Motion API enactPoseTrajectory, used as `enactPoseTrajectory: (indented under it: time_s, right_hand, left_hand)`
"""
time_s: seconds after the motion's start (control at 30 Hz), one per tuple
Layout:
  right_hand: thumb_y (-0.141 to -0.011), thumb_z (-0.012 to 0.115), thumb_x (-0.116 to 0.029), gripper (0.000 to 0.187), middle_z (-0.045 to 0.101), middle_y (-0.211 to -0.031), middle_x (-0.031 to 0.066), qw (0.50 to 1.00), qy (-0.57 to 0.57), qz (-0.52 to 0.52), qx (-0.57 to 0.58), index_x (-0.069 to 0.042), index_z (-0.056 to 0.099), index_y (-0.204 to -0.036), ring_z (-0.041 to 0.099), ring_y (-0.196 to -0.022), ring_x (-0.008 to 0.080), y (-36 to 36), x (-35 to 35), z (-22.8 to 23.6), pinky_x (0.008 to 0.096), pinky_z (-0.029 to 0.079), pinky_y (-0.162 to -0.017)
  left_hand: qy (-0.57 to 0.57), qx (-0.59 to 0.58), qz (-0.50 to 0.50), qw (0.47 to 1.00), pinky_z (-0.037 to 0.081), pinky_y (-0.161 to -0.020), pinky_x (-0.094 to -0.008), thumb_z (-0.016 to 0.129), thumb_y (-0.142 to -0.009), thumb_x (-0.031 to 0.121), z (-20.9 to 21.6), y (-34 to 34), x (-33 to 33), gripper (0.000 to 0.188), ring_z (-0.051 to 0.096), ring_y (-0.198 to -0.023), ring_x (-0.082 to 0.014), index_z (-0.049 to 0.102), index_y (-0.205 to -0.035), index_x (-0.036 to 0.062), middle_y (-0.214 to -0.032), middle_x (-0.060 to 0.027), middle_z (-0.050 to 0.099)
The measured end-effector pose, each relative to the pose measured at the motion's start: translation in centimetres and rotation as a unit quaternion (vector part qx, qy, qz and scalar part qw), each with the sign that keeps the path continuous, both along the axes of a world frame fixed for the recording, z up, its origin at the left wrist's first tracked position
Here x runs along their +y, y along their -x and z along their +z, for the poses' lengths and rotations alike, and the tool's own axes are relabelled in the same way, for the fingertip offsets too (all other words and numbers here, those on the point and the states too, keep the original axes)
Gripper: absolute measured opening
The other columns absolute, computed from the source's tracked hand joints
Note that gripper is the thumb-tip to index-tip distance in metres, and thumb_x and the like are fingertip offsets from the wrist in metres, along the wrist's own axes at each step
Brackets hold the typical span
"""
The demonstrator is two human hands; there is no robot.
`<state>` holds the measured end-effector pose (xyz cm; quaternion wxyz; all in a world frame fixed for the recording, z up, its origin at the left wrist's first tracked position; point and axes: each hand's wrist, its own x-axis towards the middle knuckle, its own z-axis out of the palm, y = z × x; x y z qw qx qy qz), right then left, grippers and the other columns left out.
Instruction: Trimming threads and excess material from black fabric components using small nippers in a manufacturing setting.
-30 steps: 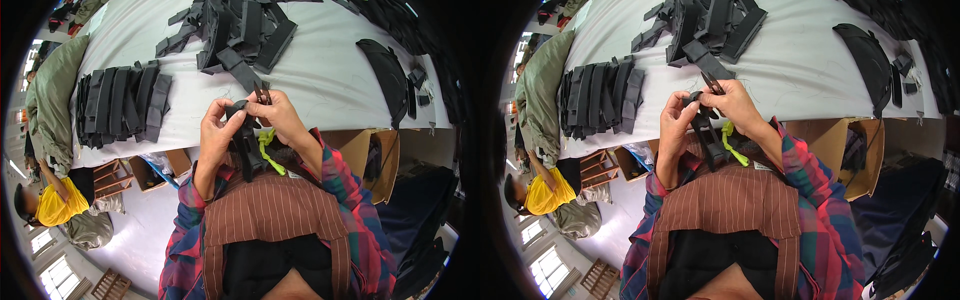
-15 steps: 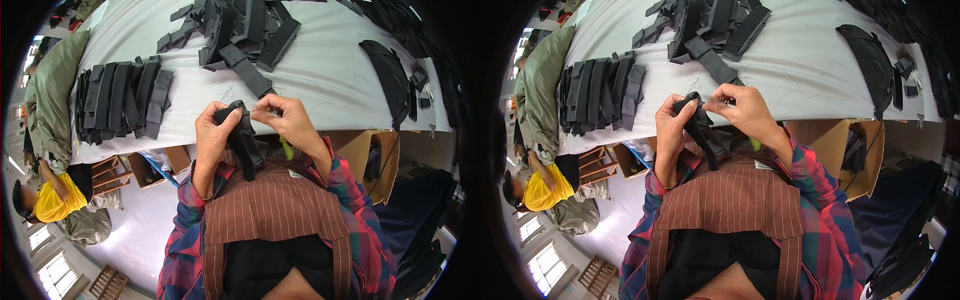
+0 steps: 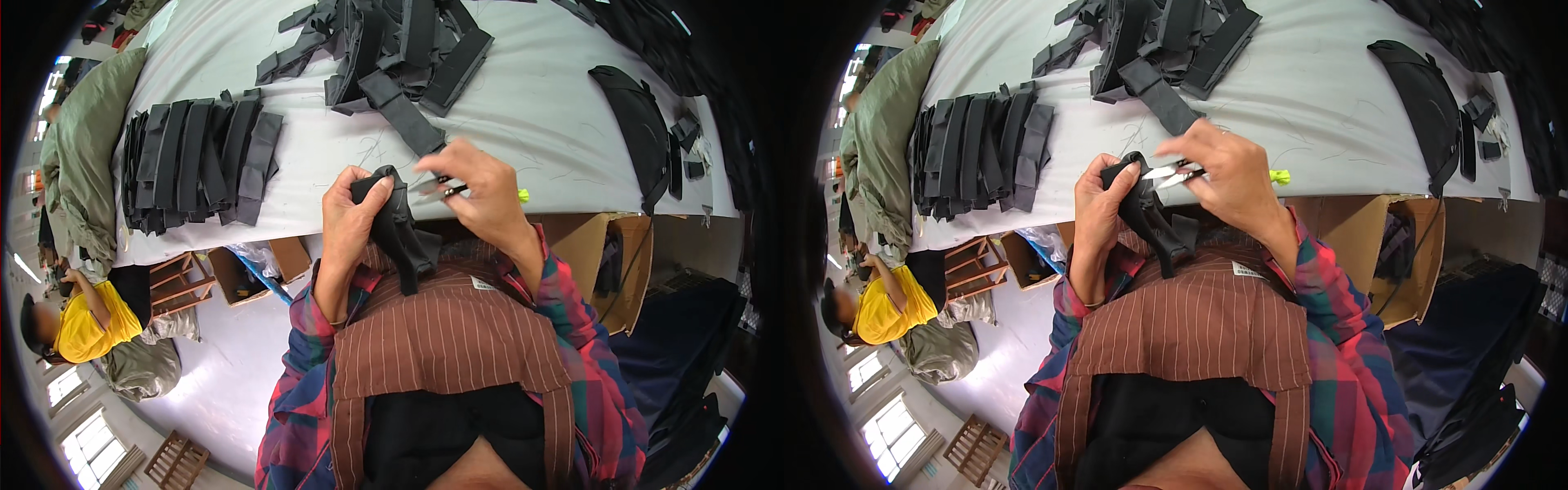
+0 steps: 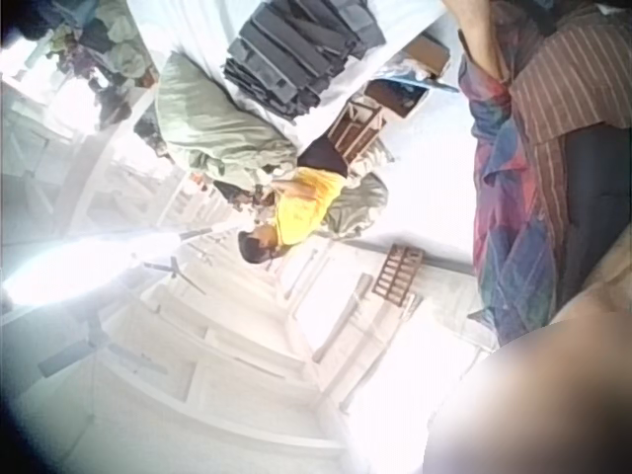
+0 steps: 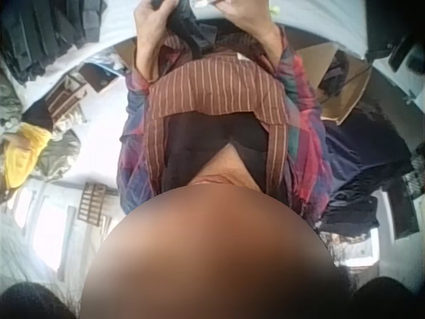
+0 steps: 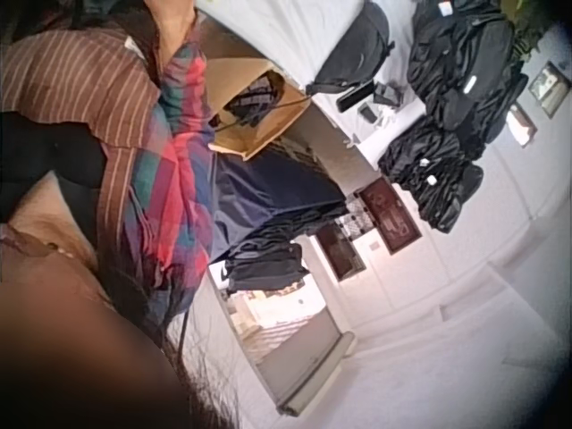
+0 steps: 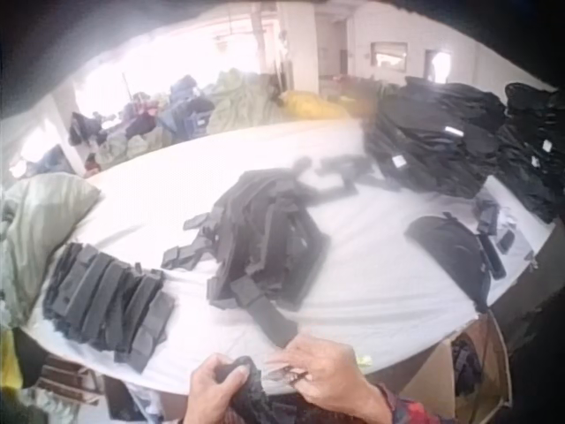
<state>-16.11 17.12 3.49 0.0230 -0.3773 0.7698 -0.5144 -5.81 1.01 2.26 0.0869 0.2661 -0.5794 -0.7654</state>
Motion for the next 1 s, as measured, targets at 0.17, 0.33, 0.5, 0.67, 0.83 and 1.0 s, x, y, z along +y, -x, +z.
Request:
enactPoseTrajectory:
  time_s: [0.17,0.33,0.5,0.67,0.83,1.0]
  right_hand:
    - [-0.059,0.058,0.014,0.04,0.057,-0.078,0.0032,0.991,-0.046,0.116,0.04,-0.01,0.069,-0.09,0.063,-0.064,0.0185,-0.2,-0.5,-0.2,0.0287,0.052,-0.057]
    - [-0.061,0.056,0.012,0.026,0.055,-0.076,0.0038,0.991,-0.079,0.084,0.074,-0.006,0.061,-0.079,0.06,-0.059,0.0202,-0.5,-0.8,0.1,0.0318,0.047,-0.052]
    - [-0.066,0.058,0.008,0.016,0.051,-0.072,0.0054,0.997,-0.033,0.011,0.071,-0.003,0.056,-0.077,0.055,-0.057,0.022,-0.2,0.0,-0.3,0.0328,0.042,-0.05]
    - [-0.071,0.065,0.002,0.014,0.053,-0.073,0.0057,0.999,-0.016,-0.026,-0.008,-0.004,0.062,-0.083,0.054,-0.06,0.0201,0.2,0.7,-0.7,0.0304,0.042,-0.053]
    - [-0.065,0.068,0.002,0.028,0.055,-0.075,0.0026,0.997,-0.032,0.057,0.033,-0.011,0.069,-0.09,0.059,-0.063,0.0168,-1.0,0.1,-0.1,0.0295,0.046,-0.055]
    - [-0.063,0.066,0.002,0.022,0.056,-0.075,0.0016,0.992,-0.039,0.104,0.052,-0.012,0.066,-0.08,0.061,-0.061,0.0184,-1.0,-0.6,-0.7,0.032,0.046,-0.052]
  left_hand:
    - [-0.001,0.001,-0.019,1.0,0.043,-0.054,-0.0191,0.069,-0.086,0.012,0.2,0.2,0.1,0.018,0.053,-0.061,-0.0042,0.053,-0.082,0.0041,-0.07,0.0001,0.059]
    - [0.016,-0.009,-0.05,0.999,0.041,-0.052,-0.0188,0.068,-0.086,0.014,-0.2,0.0,0.1,0.017,0.051,-0.06,-0.0034,0.054,-0.082,0.0047,-0.07,0.0012,0.058]
    - [0.034,-0.009,-0.025,0.999,0.042,-0.053,-0.019,0.068,-0.086,0.014,-0.4,-0.3,-0.5,0.018,0.053,-0.06,-0.0043,0.053,-0.081,0.004,-0.069,0.0001,0.06]
    - [0.021,-0.005,-0.017,1.0,0.043,-0.053,-0.0189,0.068,-0.087,0.014,-0.3,-0.2,-0.4,0.019,0.054,-0.059,-0.005,0.053,-0.081,0.0034,-0.069,-0.0011,0.061]
    - [0.046,0.003,-0.022,0.999,0.042,-0.051,-0.0177,0.069,-0.086,0.014,-0.1,-0.1,-0.2,0.02,0.053,-0.059,-0.0041,0.052,-0.08,0.0041,-0.069,0.0001,0.06]
    - [0.089,-0.012,-0.052,0.995,0.039,-0.05,-0.0184,0.069,-0.086,0.015,-0.5,-0.2,-0.1,0.021,0.05,-0.059,-0.003,0.051,-0.079,0.0047,-0.068,0.0021,0.057]
